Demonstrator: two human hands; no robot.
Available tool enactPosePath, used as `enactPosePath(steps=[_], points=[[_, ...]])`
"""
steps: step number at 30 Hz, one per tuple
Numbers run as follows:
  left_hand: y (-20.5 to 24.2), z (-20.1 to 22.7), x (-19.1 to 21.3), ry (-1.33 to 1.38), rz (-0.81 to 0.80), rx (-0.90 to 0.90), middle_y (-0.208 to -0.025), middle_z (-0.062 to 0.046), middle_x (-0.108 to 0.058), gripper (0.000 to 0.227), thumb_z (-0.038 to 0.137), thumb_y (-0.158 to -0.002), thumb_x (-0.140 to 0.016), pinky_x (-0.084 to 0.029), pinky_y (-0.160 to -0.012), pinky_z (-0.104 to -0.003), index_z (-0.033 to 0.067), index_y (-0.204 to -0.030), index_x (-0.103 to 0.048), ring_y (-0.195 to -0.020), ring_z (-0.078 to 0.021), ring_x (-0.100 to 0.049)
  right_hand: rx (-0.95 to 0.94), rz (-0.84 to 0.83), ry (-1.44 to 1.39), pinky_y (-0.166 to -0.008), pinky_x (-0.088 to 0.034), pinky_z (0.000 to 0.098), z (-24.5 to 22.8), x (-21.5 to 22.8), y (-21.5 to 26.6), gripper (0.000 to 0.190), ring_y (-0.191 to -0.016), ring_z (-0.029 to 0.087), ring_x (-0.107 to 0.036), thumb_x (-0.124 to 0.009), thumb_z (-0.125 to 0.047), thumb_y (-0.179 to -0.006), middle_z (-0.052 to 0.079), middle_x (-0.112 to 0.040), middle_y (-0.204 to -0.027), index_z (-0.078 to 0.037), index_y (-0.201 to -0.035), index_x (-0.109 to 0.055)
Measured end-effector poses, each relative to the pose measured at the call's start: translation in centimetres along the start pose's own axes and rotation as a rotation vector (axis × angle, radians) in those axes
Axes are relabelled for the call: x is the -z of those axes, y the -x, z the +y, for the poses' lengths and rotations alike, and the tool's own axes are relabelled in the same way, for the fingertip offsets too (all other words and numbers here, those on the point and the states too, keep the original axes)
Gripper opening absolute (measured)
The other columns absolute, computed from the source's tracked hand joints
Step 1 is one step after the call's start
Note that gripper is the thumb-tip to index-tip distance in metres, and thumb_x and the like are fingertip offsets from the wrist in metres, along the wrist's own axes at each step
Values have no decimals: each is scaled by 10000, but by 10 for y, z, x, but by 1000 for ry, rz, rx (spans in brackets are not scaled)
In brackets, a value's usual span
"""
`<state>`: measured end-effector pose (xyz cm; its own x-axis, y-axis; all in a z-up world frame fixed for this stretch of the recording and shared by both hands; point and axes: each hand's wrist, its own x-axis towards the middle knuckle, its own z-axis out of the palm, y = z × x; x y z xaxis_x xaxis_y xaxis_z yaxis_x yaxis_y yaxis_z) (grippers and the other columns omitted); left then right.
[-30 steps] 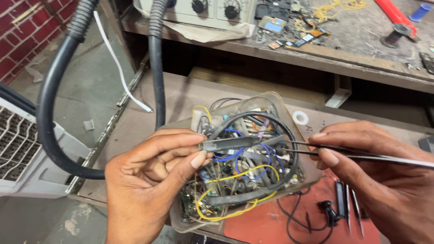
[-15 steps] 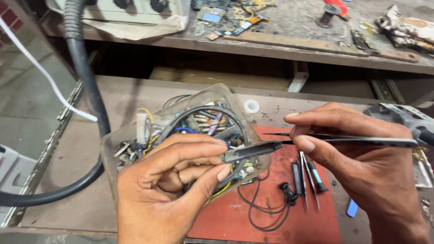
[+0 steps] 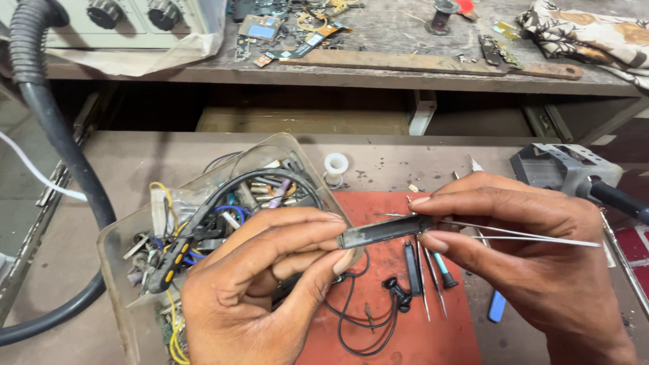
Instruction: The person uses a screwdriver to open a small electronic module attached to a cable, then uses tweezers to remove a tiny component from the circuit board. The person then searches through a plastic container of spare parts and selects a replacement component.
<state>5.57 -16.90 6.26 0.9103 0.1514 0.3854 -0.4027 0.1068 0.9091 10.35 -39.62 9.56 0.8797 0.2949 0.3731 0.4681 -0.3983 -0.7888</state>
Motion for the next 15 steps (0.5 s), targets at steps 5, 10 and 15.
enactPosePath(steps=[5,10,15], points=[[-1,-7,-10,-63,-35,-7,-1133,-151,-720,253,-173,-836,-733,-673,-891,-276,-77,-1070,-736,-1006,-179,-775,-13,-9,-40,-702,-605,237,11,12,4,285,-881,137,-745,-809,15,-782,97,-800,-981,-20,-1065,-788],[-4,-10,-23,-71,-42,-3,-1144,-134,-716,285,-144,-823,-752,-661,-855,-250,-52,-1092,-737,-993,-151,-759,-8,12,78,-657,-569,230,19,22,9,299,-859,135,-729,-839,-10,-752,92,-758,-997,-18,-1049,-802],[-5,-15,-32,-58,-39,10,-1140,-126,-711,313,-128,-814,-770,-678,-844,-241,-32,-1110,-743,-970,-135,-756,-51,25,44,-678,-586,230,22,27,13,292,-873,128,-736,-834,-27,-758,88,-757,-994,-23,-1048,-800]])
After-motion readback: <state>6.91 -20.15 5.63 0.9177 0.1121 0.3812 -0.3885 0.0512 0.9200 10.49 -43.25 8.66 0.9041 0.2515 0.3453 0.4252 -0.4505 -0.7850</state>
